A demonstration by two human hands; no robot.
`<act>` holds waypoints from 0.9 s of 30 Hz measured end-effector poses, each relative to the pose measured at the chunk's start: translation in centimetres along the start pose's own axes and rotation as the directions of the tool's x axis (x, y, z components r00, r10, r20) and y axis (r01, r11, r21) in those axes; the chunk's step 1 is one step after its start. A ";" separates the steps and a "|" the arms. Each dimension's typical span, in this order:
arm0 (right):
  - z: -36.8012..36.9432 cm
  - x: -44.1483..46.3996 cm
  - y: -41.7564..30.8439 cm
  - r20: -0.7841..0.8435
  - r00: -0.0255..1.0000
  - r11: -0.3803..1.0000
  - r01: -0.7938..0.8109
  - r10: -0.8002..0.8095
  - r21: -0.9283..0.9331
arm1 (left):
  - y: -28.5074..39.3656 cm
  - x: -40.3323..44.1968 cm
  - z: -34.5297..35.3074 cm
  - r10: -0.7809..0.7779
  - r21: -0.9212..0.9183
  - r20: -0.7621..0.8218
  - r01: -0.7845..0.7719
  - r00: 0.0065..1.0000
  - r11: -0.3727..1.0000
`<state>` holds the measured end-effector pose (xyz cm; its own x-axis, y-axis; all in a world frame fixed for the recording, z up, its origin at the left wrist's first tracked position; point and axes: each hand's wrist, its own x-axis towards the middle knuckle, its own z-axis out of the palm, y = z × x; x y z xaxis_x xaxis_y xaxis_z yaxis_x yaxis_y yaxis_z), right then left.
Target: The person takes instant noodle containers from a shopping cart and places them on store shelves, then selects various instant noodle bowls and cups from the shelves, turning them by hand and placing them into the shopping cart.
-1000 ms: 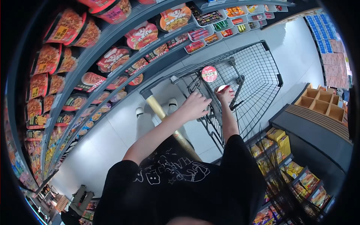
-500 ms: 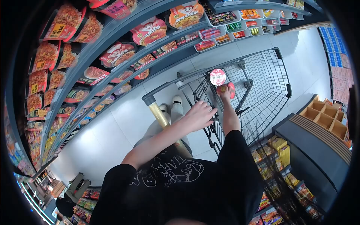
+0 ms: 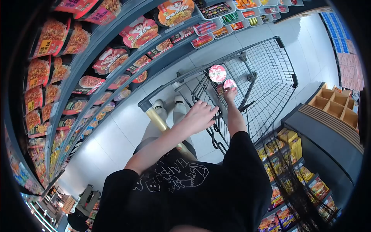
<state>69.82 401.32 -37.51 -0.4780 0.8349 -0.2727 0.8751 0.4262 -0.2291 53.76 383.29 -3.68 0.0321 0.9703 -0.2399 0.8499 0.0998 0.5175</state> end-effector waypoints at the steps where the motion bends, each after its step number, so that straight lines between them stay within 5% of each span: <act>1: -1.7 0.0 -0.7 0.048 0.989 0.985 -0.142 0.138 0.099 | 0.0 0.0 0.1 0.013 -0.010 -0.016 -0.014 1.000 1.000; 3: 0.4 1.3 0.4 0.228 0.909 0.850 -0.410 0.349 0.330 | -0.4 -0.1 0.2 0.045 -0.031 -0.051 -0.047 0.998 0.998; 4: -2.6 0.3 -1.2 0.273 0.918 0.807 -0.386 0.288 0.446 | -0.5 -0.1 0.1 0.034 -0.027 -0.053 -0.036 0.998 0.999; 7: -28.7 -12.8 -15.8 0.291 0.930 0.638 -0.087 -0.223 0.765 | -0.3 -0.2 0.3 0.045 -0.026 -0.097 -0.048 0.994 0.999; 10: -23.6 -12.4 -13.3 0.499 0.865 0.157 -0.487 -0.048 0.859 | -0.3 0.0 0.2 0.030 -0.043 -0.088 -0.033 0.996 0.999; 13: -23.2 -12.8 -12.8 0.555 0.829 -0.021 -0.557 -0.064 0.830 | -0.4 0.0 -0.1 0.022 -0.040 -0.047 -0.024 0.999 0.999; 25: -18.2 -12.6 -9.8 0.350 0.899 0.366 -0.243 -0.263 0.899 | -0.4 1.2 1.0 0.017 0.112 0.021 -0.019 1.000 0.994; 27: -17.8 -12.9 -9.9 0.308 0.903 0.426 -0.162 -0.301 0.890 | -0.7 1.3 1.8 0.034 0.062 -0.070 -0.030 0.997 0.998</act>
<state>68.72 392.52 -15.06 -0.7176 0.5183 -0.4652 0.3837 -0.2631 -0.8852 54.13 384.13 -5.82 0.0239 0.9862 -0.1640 0.8796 0.0572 0.4723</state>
